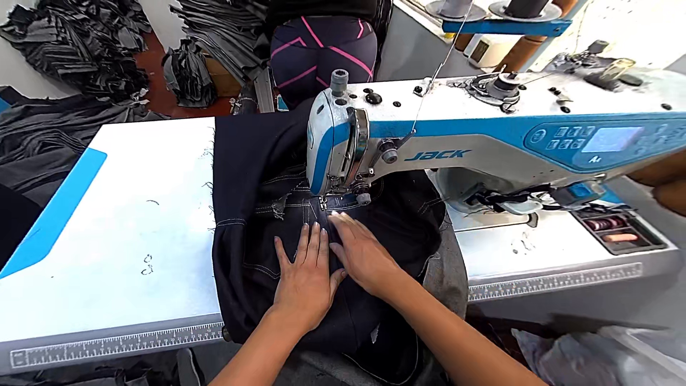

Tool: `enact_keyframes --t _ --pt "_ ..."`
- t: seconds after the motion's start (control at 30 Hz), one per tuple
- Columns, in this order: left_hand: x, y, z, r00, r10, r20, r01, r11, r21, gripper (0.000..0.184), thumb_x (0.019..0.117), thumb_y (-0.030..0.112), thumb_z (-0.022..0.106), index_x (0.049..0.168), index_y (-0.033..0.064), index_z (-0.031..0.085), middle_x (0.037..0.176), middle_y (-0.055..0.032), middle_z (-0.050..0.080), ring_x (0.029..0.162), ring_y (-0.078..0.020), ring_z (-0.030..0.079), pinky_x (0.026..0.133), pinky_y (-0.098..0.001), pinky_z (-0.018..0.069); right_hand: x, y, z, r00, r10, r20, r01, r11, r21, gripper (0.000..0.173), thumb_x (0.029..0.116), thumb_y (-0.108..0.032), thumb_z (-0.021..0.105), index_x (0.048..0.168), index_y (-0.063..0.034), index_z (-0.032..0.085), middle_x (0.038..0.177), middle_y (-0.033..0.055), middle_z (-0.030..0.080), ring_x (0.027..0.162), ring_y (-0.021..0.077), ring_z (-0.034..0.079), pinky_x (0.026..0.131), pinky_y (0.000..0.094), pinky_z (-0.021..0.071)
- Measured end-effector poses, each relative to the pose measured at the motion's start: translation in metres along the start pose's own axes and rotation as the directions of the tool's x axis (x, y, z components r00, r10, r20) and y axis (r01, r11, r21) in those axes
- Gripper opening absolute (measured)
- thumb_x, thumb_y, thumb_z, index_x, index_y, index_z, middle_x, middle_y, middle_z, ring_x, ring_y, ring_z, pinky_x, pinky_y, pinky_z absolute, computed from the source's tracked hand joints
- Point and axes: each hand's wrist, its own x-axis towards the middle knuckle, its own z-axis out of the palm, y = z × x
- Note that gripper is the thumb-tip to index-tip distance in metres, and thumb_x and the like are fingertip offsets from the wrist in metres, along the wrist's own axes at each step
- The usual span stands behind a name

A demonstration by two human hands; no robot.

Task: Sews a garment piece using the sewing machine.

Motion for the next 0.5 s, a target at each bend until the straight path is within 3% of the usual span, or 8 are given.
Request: enact_keyframes --t 0.07,0.1,0.27,0.5 --pt "-0.002 -0.008 -0.001 0.999 0.009 -0.036 -0.010 1.000 -0.025 0.076 0.1075 0.057 0.028 0.160 0.0019 0.034 0.170 -0.0134 0.025 0.158 -0.0363 0.016 0.116 -0.0778 0.0062 0.001 0.014 0.012 0.998 0.047 0.039 -0.047 0.999 -0.001 0.047 0.1090 -0.024 0.046 0.153 -0.0062 0.046 0.160 0.0080 0.045 0.152 0.0244 0.036 0.124 0.0582 0.0223" --pt "-0.003 -0.011 -0.002 0.999 0.006 -0.034 -0.007 0.999 -0.040 0.075 0.1077 0.057 0.028 0.160 0.0027 0.034 0.170 -0.0126 0.025 0.158 -0.0373 0.015 0.118 -0.0763 0.0066 0.000 0.017 0.013 0.998 0.050 0.032 -0.050 0.999 -0.018 0.047 0.1095 -0.024 0.044 0.153 -0.0076 0.045 0.161 0.0063 0.045 0.153 0.0232 0.035 0.124 0.0604 0.0209" --pt "-0.002 -0.016 -0.004 1.000 -0.002 -0.006 0.001 0.999 -0.046 0.080 0.1052 0.063 0.028 0.161 0.0050 0.033 0.171 -0.0112 0.023 0.158 -0.0412 0.012 0.119 -0.0746 0.0058 -0.001 0.018 0.013 0.997 0.073 -0.013 -0.073 0.997 0.014 0.039 0.1094 -0.016 0.042 0.146 -0.0076 0.053 0.157 0.0059 0.049 0.151 0.0223 0.038 0.124 0.0601 0.0227" --pt "0.022 -0.029 -0.009 1.000 0.010 -0.002 -0.010 0.998 -0.068 0.079 0.1060 0.060 0.034 0.161 0.0031 0.030 0.171 -0.0128 0.022 0.158 -0.0414 0.011 0.119 -0.0731 0.0048 0.025 0.030 0.016 0.995 0.095 -0.029 -0.095 0.995 0.002 0.033 0.1087 -0.013 0.041 0.136 -0.0049 0.057 0.151 0.0106 0.055 0.146 0.0262 0.046 0.124 0.0548 0.0255"
